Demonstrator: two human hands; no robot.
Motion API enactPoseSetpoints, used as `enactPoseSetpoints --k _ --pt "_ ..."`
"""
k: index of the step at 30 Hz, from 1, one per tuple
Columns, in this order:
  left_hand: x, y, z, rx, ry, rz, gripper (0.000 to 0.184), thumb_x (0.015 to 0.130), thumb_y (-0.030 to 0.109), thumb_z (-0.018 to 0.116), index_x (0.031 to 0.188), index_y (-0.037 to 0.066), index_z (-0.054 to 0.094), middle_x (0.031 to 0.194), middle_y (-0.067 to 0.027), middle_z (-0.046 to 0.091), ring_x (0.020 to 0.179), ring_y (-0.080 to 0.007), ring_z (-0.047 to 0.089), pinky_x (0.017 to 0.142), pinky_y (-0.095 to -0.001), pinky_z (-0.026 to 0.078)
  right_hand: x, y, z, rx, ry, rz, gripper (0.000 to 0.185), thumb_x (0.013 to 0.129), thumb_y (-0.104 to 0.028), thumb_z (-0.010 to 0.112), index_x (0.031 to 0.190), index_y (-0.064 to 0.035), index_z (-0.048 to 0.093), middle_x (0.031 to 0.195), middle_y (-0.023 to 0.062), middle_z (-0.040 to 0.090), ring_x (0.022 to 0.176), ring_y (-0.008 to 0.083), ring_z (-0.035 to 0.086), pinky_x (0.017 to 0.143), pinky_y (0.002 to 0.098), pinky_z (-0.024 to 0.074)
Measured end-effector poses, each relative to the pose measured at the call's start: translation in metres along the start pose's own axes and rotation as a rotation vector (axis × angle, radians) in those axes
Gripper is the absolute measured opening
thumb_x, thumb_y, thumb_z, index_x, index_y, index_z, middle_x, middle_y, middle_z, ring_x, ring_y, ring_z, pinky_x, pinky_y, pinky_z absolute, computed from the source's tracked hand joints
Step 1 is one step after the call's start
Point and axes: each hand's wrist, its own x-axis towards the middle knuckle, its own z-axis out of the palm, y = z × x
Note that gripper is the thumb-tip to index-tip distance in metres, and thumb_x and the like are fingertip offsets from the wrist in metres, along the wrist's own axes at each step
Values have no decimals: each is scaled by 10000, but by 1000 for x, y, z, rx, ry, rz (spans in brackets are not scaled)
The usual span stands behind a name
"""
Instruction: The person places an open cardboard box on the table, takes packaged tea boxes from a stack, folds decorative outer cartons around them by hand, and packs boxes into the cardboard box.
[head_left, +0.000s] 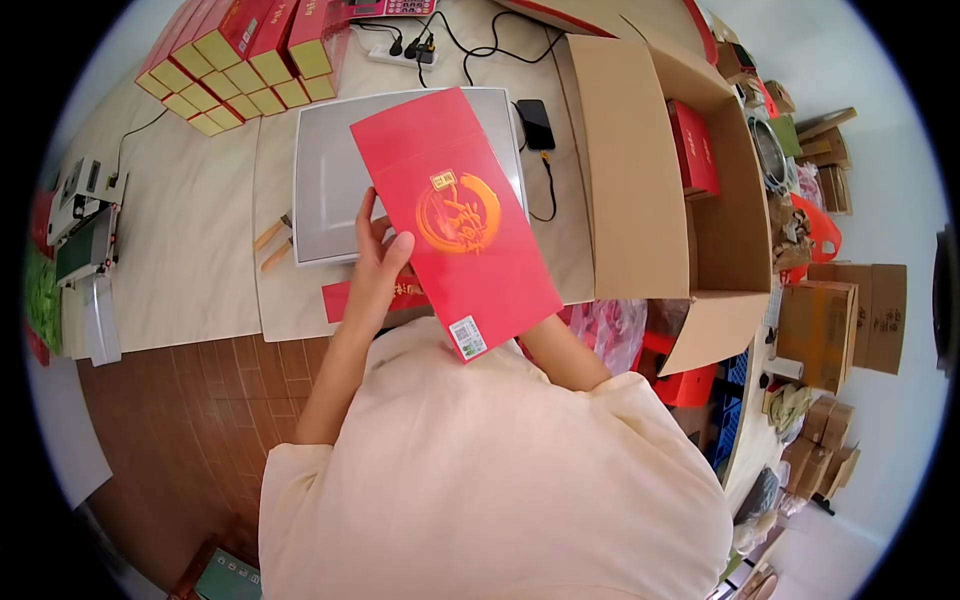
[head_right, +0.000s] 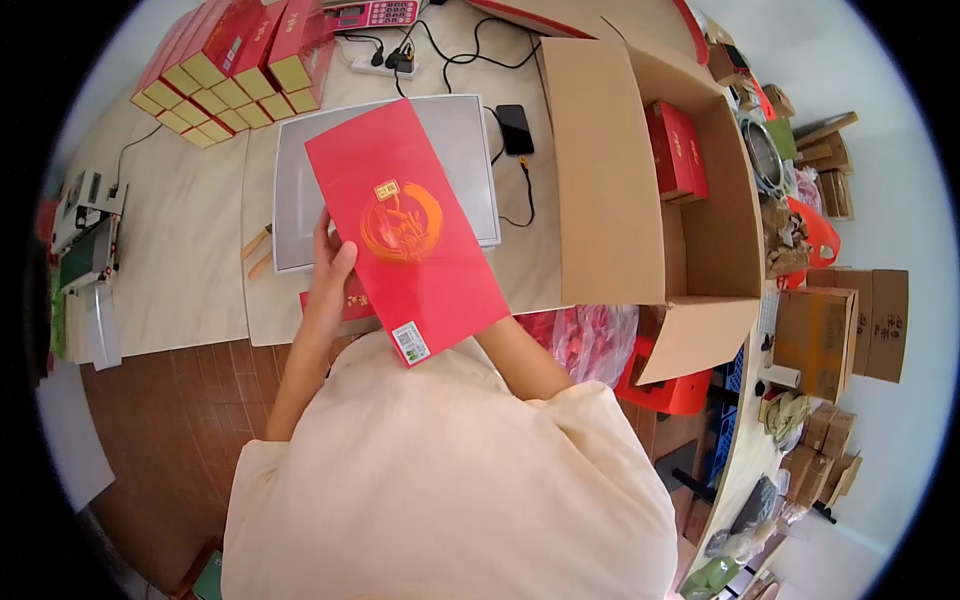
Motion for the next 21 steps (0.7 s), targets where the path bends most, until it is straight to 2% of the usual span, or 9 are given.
enactPoseSetpoints --k 5,8,11,13,14,15,16,17,21 --pt "7 9 -5 -75 2 -123 815 882 388 587 1464 77 110 1327 -146 391 1228 -234 412 972 -348 389 5 1 3 7 15 -31 666 801 -512 614 1285 -79 467 1166 97 582 1003 206 589 820 351 509" --pt "13 10 -11 -118 -14 -58 765 893 370 576 1458 70 156 1367 -158 378 1279 -238 369 1008 -356 356 7 -5 5 -22 58 -43 673 795 -510 623 1288 -80 466 1165 96 580 1007 207 585 826 349 504" --pt "20 10 -24 44 -48 18 665 922 328 541 1442 61 223 1403 -149 359 1305 -226 344 1032 -352 330 7 -22 21 -225 212 -93 680 789 -508 632 1291 -82 465 1164 94 578 1011 208 580 831 348 499" --pt "28 -14 -40 336 -17 122 561 948 256 502 1421 52 280 1419 -124 356 1307 -220 350 1043 -341 318 13 -38 40 -614 326 -177 684 785 -507 638 1293 -83 464 1163 93 577 1013 209 576 835 346 495" --pt "30 -23 -45 206 69 110 458 957 192 484 1371 40 361 1371 -107 420 1264 -220 407 1023 -323 340 23 -44 44 -988 359 -296 717 755 -477 673 1312 -86 450 1181 100 552 1044 226 542 865 355 463" --pt "29 -29 -52 195 107 120 458 957 192 484 1371 40 361 1371 -107 420 1264 -220 407 1023 -323 340 34 -49 44 -1360 375 -429 756 725 -447 708 1331 -88 435 1199 107 526 1075 243 508 895 364 430" --pt "26 -35 -60 160 176 117 408 957 169 479 1333 33 400 1330 -102 457 1213 -210 452 1003 -315 359 44 -53 39 -1963 358 -691 840 662 -418 754 1363 -117 404 1264 154 435 1144 308 427 957 415 355" --pt "23 -39 -68 122 242 114 360 957 146 474 1295 26 440 1290 -97 495 1162 -201 498 983 -307 378 47 -45 32 -2370 643 -742 867 620 -443 762 1358 -154 411 1296 204 374 1185 372 363 1003 472 276" --pt "0 -51 -97 45 349 85 293 958 133 465 1226 18 491 1208 -90 543 1055 -173 554 932 -286 411 68 -36 -6 -2680 688 -809 886 560 -460 774 1332 -186 437 1315 233 325 1186 418 337 990 538 246"
